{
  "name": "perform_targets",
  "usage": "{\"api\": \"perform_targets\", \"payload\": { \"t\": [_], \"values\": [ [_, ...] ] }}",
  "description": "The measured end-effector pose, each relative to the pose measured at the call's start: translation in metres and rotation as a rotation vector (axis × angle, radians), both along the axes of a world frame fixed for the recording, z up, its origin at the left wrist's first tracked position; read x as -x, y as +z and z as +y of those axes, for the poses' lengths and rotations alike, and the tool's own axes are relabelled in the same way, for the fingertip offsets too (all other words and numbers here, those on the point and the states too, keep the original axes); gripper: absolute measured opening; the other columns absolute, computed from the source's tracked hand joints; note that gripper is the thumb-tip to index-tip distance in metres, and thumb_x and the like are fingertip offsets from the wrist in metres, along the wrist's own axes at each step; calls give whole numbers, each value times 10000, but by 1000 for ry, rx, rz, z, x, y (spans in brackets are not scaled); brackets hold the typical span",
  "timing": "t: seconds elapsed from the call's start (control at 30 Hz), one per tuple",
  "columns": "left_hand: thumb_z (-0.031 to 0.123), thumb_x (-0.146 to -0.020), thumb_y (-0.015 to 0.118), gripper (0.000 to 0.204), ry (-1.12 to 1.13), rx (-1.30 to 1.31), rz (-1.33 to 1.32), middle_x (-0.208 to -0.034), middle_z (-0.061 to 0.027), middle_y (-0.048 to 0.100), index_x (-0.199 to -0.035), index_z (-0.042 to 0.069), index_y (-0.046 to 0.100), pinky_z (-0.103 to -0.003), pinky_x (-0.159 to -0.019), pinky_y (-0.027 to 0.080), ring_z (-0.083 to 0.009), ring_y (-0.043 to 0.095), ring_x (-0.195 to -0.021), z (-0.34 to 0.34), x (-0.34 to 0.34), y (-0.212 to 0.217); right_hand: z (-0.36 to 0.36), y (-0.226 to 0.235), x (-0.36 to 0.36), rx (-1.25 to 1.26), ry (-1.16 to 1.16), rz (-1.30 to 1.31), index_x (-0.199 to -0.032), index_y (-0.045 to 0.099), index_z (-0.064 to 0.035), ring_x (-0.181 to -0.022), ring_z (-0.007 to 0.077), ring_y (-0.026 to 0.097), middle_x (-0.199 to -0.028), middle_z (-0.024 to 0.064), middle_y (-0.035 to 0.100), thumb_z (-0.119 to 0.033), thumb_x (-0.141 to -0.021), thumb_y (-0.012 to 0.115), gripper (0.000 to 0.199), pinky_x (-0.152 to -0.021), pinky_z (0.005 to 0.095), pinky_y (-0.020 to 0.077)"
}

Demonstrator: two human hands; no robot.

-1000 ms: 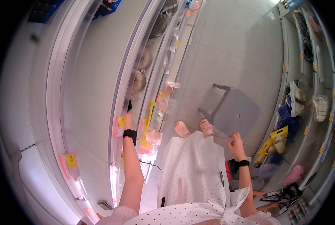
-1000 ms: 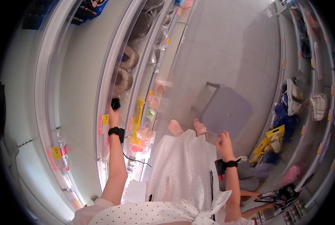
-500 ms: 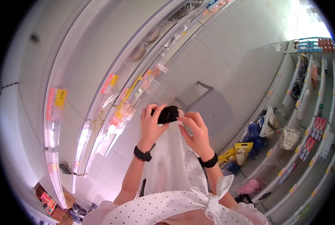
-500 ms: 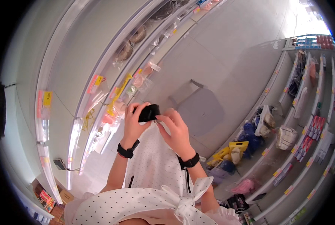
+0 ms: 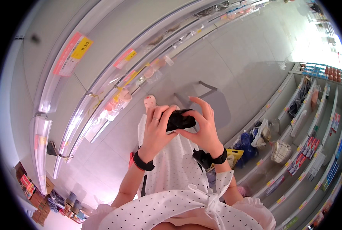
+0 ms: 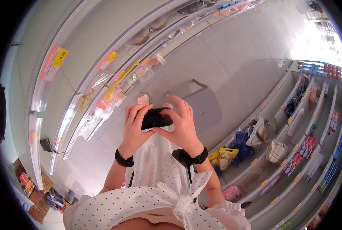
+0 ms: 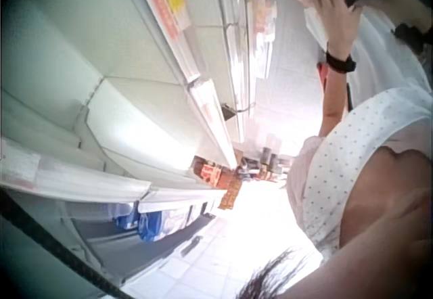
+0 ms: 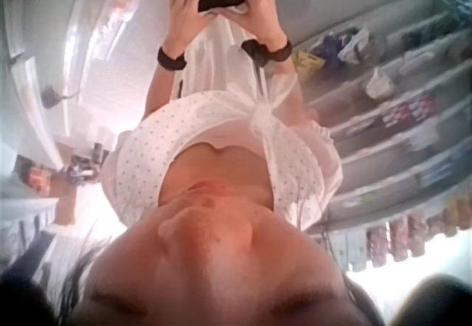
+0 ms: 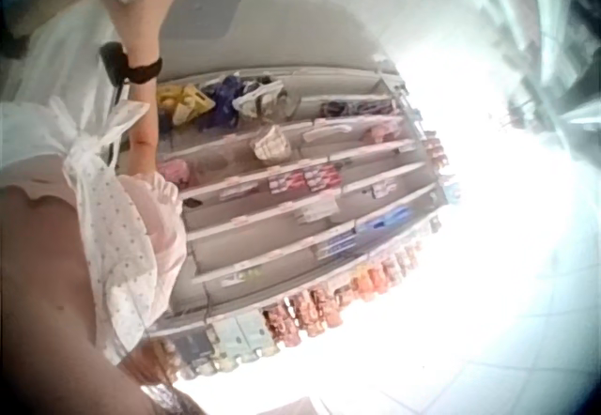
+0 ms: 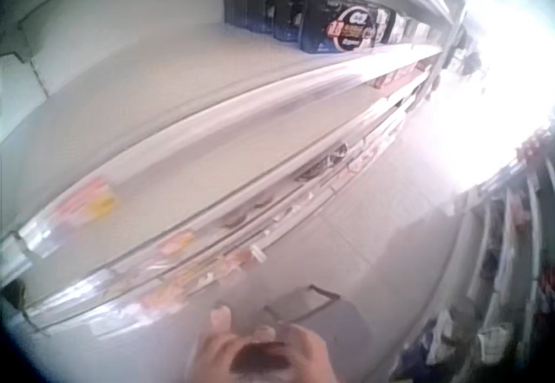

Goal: The person takes blue packages from a red cardboard box and places them onto a shelf. They then pick up a pair of slippers from a lower shelf, examine them, and place them back. Finally, the person walks through the store and adjusts the head-mounted camera.

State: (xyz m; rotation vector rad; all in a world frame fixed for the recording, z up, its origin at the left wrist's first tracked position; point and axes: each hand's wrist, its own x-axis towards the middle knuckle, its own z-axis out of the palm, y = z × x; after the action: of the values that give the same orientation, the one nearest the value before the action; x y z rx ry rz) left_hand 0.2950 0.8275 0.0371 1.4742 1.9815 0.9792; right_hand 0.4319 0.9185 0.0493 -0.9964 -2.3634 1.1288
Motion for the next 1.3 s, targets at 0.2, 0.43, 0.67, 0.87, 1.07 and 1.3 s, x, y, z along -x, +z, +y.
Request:
{"api": "perform_targets", "payload": {
  "t": [0.2, 0.43, 0.67, 0.87, 1.07, 1.3],
  "values": [
    [21, -471, 730, 623, 114, -16, 33, -1010, -59, 450, -1053, 61, 510, -370, -768, 416, -274, 434, -921, -5, 6, 11, -8, 9, 15, -103, -58, 101, -870, 560, -63, -1089, 315, 430, -1176, 134, 463, -106, -539, 761, 390, -874, 403, 349],
    [81, -539, 756, 590, 254, -88, 55, -998, -57, 468, -1077, 66, 515, -366, -766, 402, -275, 434, -903, -2, 30, 14, -19, 27, 3, 362, -18, 451, -882, 536, -17, -926, 272, 580, -980, 135, 600, 14, -564, 720, 369, -825, 338, 441],
    [133, -576, 751, 611, 172, -108, -84, -1008, -55, 481, -1131, 46, 509, -351, -776, 384, -265, 434, -907, 12, 42, 48, -28, 16, 11, 350, 321, 110, -921, 572, -25, -791, 277, 555, -884, 89, 586, -93, -612, 728, 353, -681, 319, 452],
    [149, -569, 745, 611, 30, -96, -201, -1021, -53, 492, -1127, 53, 518, -344, -803, 370, -250, 450, -929, 16, 43, 65, -40, 8, 46, 504, 328, 453, -1022, 566, -9, -838, 259, 561, -992, 104, 586, -95, -678, 698, 379, -756, 302, 438],
    [128, -558, 739, 588, 21, -65, -384, -1011, -47, 501, -1106, 58, 534, -330, -812, 365, -230, 461, -939, 17, 47, 68, -43, 11, 54, 619, 273, 488, -975, 590, 0, -864, 250, 566, -979, 103, 598, -85, -686, 692, 318, -769, 311, 445],
    [33, -564, 634, 538, 86, -106, -466, -1006, -68, 502, -1092, 19, 529, -265, -808, 389, -195, 504, -919, 21, 56, 63, -40, 5, 55, 521, 405, 513, -972, 607, -14, -832, 258, 568, -997, 102, 572, -78, -648, 712, 347, -734, 322, 458]
  ]
}}
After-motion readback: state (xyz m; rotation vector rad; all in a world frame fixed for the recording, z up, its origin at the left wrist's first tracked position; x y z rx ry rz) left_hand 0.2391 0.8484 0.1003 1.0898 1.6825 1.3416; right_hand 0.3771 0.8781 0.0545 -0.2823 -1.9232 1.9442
